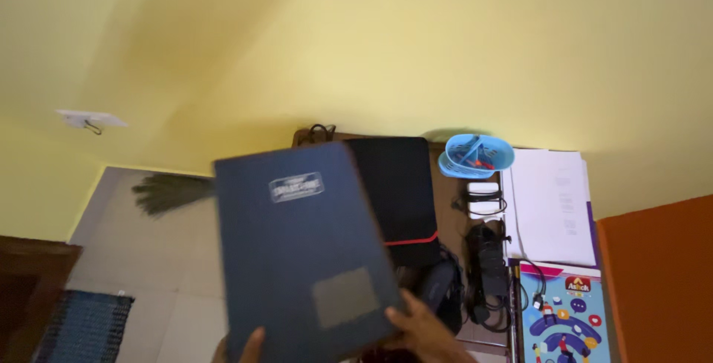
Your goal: The person organizes various electronic accessories on a wooden table. They coil a black power adapter cable, place it on a laptop sleeve, and then arrange a pair of headphones and a white charging adapter on the table.
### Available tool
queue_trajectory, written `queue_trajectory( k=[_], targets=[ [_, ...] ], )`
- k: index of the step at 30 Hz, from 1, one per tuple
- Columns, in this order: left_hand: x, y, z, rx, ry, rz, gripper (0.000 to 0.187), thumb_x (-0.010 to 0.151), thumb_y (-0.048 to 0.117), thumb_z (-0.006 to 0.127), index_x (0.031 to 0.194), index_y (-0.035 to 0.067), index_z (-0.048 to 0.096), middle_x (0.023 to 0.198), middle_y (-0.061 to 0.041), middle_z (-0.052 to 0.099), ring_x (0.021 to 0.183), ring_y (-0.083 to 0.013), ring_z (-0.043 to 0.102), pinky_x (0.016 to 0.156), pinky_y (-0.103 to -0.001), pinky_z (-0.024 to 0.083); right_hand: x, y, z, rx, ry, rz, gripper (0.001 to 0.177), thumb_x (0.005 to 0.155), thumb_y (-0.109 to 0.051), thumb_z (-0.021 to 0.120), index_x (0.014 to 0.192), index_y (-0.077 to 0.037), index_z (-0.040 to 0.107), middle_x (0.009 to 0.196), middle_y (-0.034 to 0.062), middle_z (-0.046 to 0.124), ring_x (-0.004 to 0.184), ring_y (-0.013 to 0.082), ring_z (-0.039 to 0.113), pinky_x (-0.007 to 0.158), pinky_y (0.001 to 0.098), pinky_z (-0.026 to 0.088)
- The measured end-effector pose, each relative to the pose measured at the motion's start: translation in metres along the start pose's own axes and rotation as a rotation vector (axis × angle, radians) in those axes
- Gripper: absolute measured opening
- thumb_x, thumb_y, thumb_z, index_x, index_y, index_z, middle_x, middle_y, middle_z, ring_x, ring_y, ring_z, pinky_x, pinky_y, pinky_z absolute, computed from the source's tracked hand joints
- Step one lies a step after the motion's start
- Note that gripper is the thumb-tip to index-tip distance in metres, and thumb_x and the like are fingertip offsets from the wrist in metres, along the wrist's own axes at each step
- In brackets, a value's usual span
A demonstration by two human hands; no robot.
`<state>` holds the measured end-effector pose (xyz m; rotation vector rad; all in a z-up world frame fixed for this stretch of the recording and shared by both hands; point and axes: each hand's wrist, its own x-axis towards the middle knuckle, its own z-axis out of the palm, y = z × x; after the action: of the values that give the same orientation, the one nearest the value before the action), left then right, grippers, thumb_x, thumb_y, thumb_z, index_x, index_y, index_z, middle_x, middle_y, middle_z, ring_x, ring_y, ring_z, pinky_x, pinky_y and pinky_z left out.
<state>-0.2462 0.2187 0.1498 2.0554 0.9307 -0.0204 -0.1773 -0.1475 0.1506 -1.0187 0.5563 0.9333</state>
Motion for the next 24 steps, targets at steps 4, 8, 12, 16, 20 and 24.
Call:
queue_trajectory(
  k=[4,8,12,16,20,24],
  targets=[
    [0.0,0.087,0.053,-0.113,-0.132,0.077,0.069,0.074,0.047,0.082,0.121,-0.004,0.073,0.111,-0.022,0.078,0.101,-0.031,0.074,0.092,-0.04,0.054,-0.031,-0.044,-0.033,0.024,0.167,-0.166,0.077,0.087,-0.027,0.067,0.157,-0.019,0.036,0.144,0.0144,0.061,0.122,0.0391,0.062,0.089,0.0561,0.054],
    [0.015,0.134,0.112,-0.313,-0.33,-0.052,0.076,0.073,0.052,0.08,0.122,-0.005,0.069,0.11,-0.022,0.078,0.098,-0.0334,0.076,0.085,-0.043,0.059,-0.028,-0.06,-0.075,0.023,0.257,-0.261,0.067,0.089,-0.029,0.067,0.152,-0.02,0.042,0.132,0.0092,0.067,0.115,0.0275,0.064,0.086,0.0474,0.054],
    [0.034,0.126,0.162,-0.258,-0.434,-0.104,0.077,0.075,0.054,0.08,0.126,-0.003,0.068,0.115,-0.02,0.075,0.101,-0.0321,0.075,0.087,-0.041,0.059,-0.008,-0.063,-0.1,-0.023,0.333,-0.265,0.061,0.091,-0.032,0.067,0.148,-0.018,0.052,0.121,0.0077,0.069,0.104,0.0221,0.061,0.081,0.0402,0.05],
    [0.06,0.098,0.204,-0.312,-0.465,-0.114,0.08,0.075,0.054,0.08,0.128,-0.004,0.067,0.118,-0.023,0.075,0.105,-0.035,0.074,0.091,-0.041,0.057,0.014,-0.056,-0.114,-0.011,0.349,-0.258,0.057,0.093,-0.033,0.068,0.145,-0.011,0.054,0.119,0.0108,0.066,0.103,0.0224,0.058,0.083,0.0407,0.049],
    [0.093,0.077,0.234,-0.22,-0.458,-0.066,0.082,0.079,0.056,0.079,0.132,-0.005,0.064,0.123,-0.024,0.072,0.111,-0.0337,0.071,0.097,-0.041,0.054,0.037,-0.058,-0.117,-0.014,0.375,-0.173,0.053,0.093,-0.031,0.067,0.141,-0.016,0.05,0.125,0.0085,0.07,0.113,0.024,0.062,0.089,0.0403,0.051],
    [0.118,0.064,0.239,-0.34,-0.505,-0.056,0.08,0.082,0.054,0.076,0.132,-0.006,0.064,0.125,-0.022,0.073,0.112,-0.034,0.07,0.098,-0.04,0.053,0.065,-0.045,-0.119,0.02,0.317,-0.204,0.053,0.091,-0.029,0.071,0.139,-0.014,0.053,0.126,0.0081,0.068,0.112,0.0253,0.062,0.088,0.0425,0.054]
  ],
)
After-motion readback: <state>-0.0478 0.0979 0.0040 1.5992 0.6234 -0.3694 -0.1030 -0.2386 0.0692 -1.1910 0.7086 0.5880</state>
